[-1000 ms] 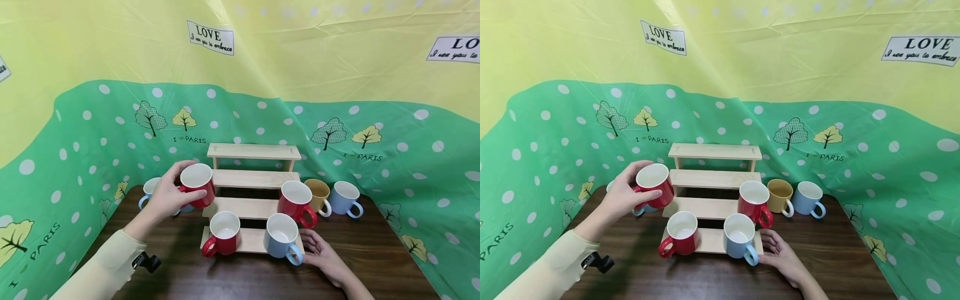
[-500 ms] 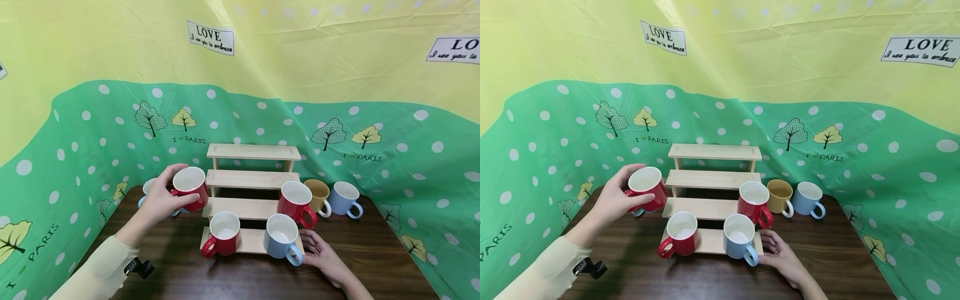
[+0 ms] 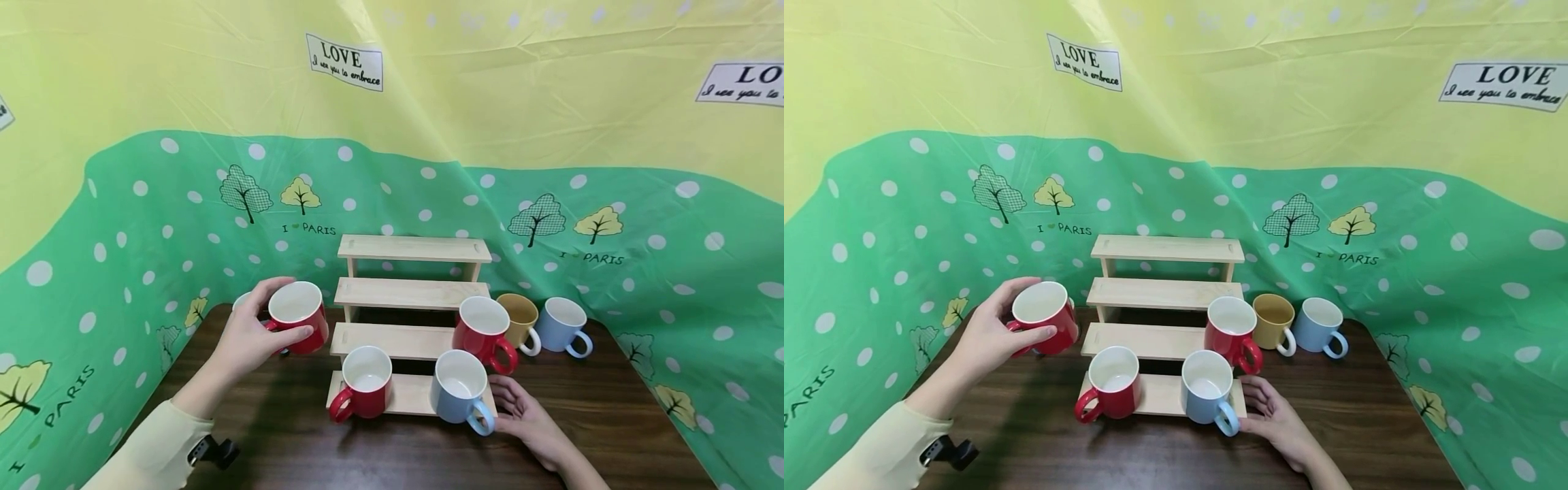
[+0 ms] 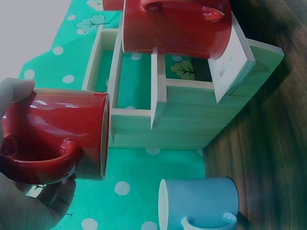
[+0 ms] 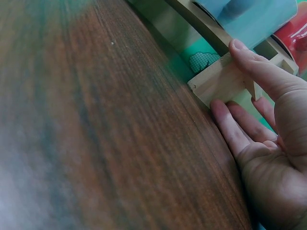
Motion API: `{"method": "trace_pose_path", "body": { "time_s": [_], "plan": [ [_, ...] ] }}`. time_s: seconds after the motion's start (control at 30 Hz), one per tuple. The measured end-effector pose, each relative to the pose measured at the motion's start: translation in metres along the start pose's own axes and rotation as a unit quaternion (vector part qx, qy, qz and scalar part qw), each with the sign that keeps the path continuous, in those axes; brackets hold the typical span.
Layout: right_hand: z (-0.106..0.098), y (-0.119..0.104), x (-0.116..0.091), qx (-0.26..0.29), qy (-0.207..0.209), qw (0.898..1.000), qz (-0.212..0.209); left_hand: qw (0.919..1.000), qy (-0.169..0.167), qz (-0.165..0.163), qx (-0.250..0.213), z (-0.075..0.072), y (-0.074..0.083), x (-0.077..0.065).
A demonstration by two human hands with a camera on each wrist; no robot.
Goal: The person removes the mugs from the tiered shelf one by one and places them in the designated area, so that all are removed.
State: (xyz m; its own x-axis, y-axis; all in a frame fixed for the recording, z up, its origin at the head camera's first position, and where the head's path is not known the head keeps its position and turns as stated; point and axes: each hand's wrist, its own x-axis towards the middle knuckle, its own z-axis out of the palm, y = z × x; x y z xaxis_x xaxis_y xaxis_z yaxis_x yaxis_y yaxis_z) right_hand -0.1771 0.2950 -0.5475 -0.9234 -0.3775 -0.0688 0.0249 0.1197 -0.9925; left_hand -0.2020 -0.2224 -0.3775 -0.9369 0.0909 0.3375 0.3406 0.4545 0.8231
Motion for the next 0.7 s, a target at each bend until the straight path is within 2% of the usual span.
{"method": "trace_pose_path", "body": {
  "time_s": [0.33,0.7],
  "plan": [
    [-0.001,0.002,0.000,-0.003,0.000,1.000,-0.010,0.9995,0.013,-0.009,0.027,-0.003,-0.008,-0.009],
    [0.001,0.000,-0.001,0.005,-0.002,1.000,0.001,0.9975,0.029,-0.026,0.060,-0.006,-0.028,-0.019]
  ]
}}
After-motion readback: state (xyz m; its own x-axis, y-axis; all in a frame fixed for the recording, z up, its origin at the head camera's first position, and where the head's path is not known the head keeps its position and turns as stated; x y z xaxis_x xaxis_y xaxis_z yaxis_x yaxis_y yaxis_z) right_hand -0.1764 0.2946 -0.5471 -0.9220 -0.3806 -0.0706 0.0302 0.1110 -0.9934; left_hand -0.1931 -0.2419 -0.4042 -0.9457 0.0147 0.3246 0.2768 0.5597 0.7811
